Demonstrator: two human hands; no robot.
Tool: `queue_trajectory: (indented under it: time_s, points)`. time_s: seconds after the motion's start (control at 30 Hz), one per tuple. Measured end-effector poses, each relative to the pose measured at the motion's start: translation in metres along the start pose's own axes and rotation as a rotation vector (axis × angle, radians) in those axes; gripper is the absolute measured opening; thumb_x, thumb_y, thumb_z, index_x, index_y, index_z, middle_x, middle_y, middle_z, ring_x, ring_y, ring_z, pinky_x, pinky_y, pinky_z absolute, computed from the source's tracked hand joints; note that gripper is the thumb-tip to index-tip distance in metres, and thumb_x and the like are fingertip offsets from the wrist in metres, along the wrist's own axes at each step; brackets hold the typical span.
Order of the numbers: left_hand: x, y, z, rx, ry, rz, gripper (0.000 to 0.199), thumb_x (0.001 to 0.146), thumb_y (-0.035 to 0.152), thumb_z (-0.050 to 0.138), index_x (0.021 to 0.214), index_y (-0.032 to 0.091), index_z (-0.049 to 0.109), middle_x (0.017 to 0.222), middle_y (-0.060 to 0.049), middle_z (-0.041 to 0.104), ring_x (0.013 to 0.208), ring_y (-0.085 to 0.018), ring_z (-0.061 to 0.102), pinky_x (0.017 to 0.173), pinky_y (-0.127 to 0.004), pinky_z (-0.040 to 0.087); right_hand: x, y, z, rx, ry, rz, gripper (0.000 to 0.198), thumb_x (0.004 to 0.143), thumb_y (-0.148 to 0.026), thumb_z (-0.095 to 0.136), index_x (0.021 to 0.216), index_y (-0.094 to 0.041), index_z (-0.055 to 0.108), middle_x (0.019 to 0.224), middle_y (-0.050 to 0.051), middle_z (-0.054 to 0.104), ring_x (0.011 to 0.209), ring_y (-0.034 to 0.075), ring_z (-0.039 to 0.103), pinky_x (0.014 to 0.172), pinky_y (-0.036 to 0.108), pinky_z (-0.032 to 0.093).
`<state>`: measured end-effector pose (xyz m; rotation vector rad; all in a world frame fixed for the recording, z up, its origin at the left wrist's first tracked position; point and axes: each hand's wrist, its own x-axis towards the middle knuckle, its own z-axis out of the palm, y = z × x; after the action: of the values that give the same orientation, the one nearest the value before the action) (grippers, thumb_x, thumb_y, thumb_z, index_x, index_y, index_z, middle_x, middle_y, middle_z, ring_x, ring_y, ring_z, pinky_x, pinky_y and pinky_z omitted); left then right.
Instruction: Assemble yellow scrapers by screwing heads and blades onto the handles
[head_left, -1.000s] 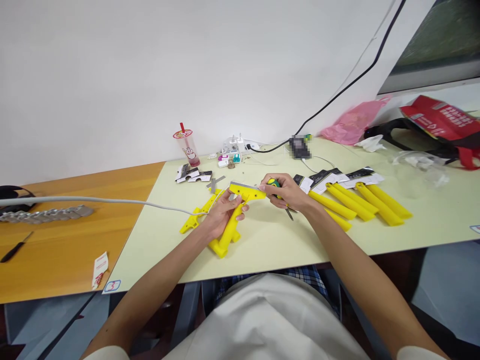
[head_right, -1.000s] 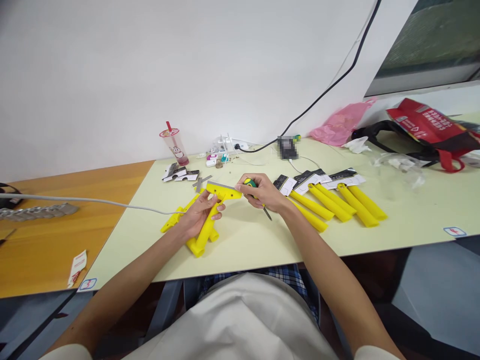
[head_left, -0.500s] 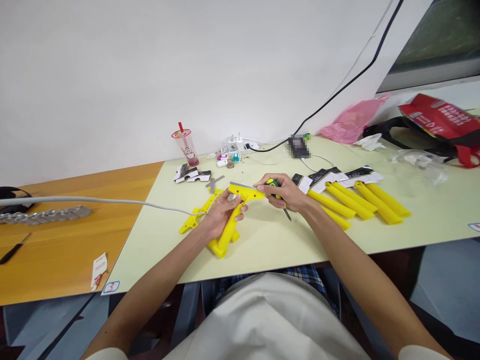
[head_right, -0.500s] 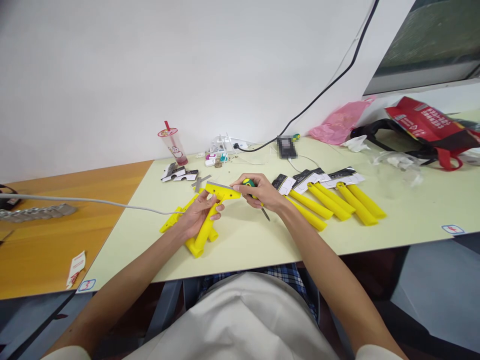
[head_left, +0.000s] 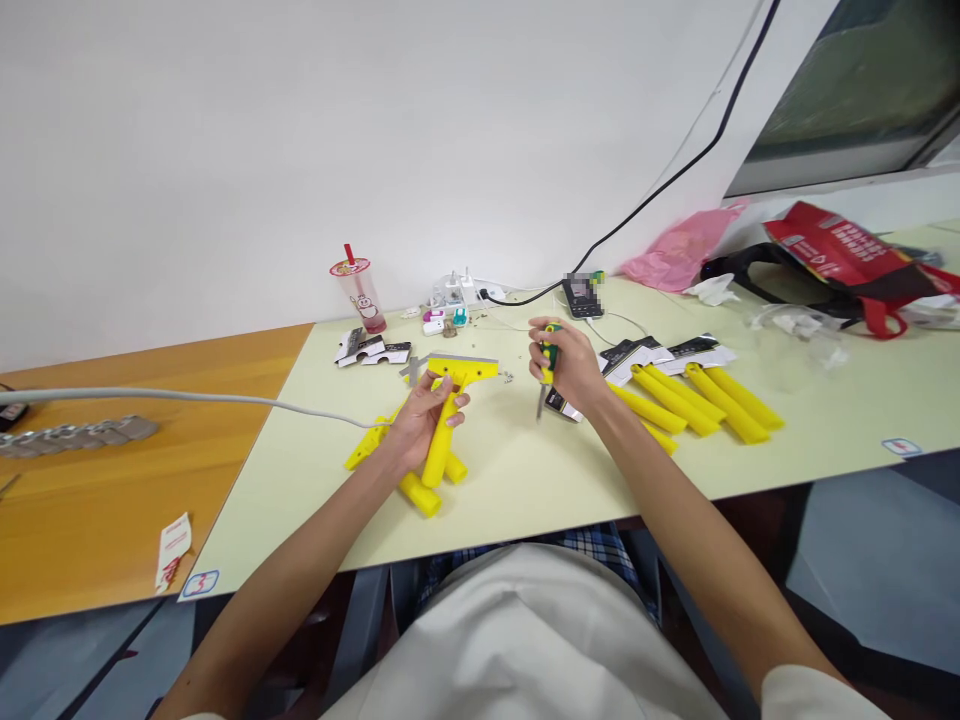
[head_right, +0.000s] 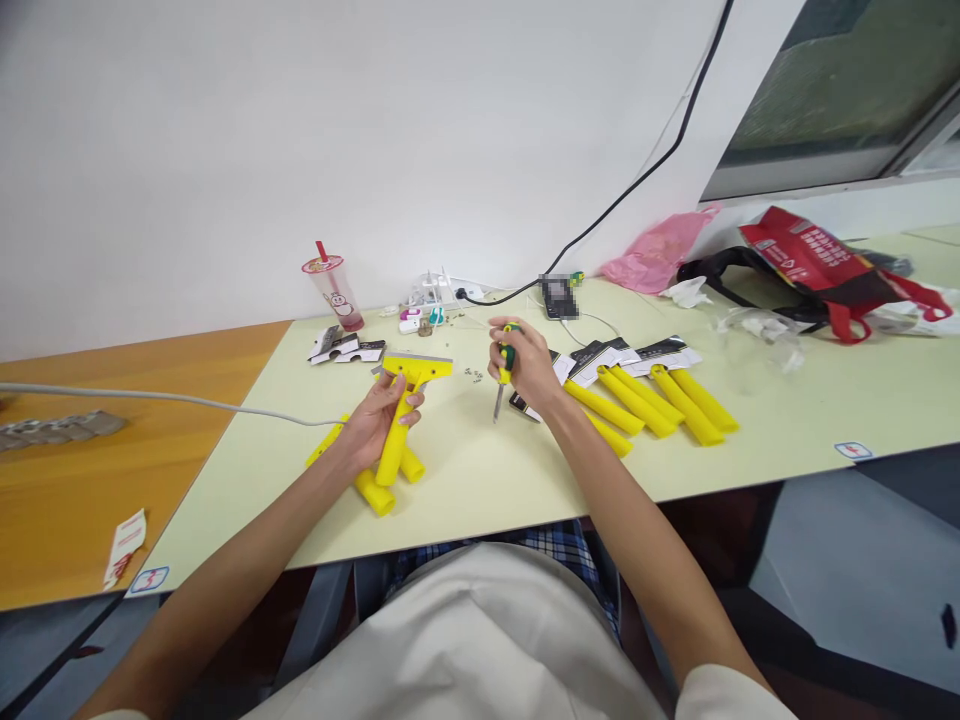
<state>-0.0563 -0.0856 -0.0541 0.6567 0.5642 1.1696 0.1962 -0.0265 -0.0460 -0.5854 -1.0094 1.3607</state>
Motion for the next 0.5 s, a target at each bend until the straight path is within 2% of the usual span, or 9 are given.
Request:
queue_trajectory:
  time_s: [0.1,0.2,0.33,0.5]
  points:
    - [0.004,0.005,-0.004,-0.033,0.022,0.052,0.043,0.077,0.019,0.1,0.097,0.023,0.062,0.098,0.002,0.066,0.073,-0.009,0.063,0.051,-0.016,0.044,0.02,0.002,-0.017,0.012,0.131,-0.093,0.037,0.074,-0.032,0.083,0.102,-0.026,0.06,0.089,-0.003,0.056,0.071,0.014,0.062,0.065,0.032,0.065]
    - [0.006,0.009,-0.006,-0.044,0.038,0.083,0.043,0.078,0.018,0.099,0.095,0.022,0.06,0.097,0.002,0.066,0.074,-0.009,0.063,0.052,-0.016,0.044,0.035,0.005,-0.03,-0.168,0.186,-0.163,0.049,0.081,-0.046,0.086,0.109,-0.03,0.05,0.096,-0.004,0.06,0.084,0.018,0.073,0.081,0.04,0.069]
    - [0.008,0.012,-0.008,-0.053,0.075,0.098,0.044,0.08,0.017,0.098,0.095,0.022,0.057,0.098,0.002,0.066,0.074,-0.009,0.064,0.053,-0.016,0.044,0.037,0.009,-0.034,-0.468,0.09,-0.23,0.061,0.092,-0.07,0.079,0.121,-0.032,0.041,0.116,0.002,0.066,0.099,0.022,0.08,0.079,0.037,0.068]
    - [0.01,0.011,-0.008,-0.049,0.111,0.097,0.047,0.078,0.016,0.099,0.095,0.022,0.055,0.099,0.003,0.067,0.074,-0.009,0.065,0.052,-0.017,0.043,0.027,0.018,-0.032,-0.501,0.099,-0.262,0.063,0.094,-0.074,0.076,0.122,-0.032,0.038,0.113,0.002,0.065,0.093,0.021,0.081,0.074,0.032,0.067]
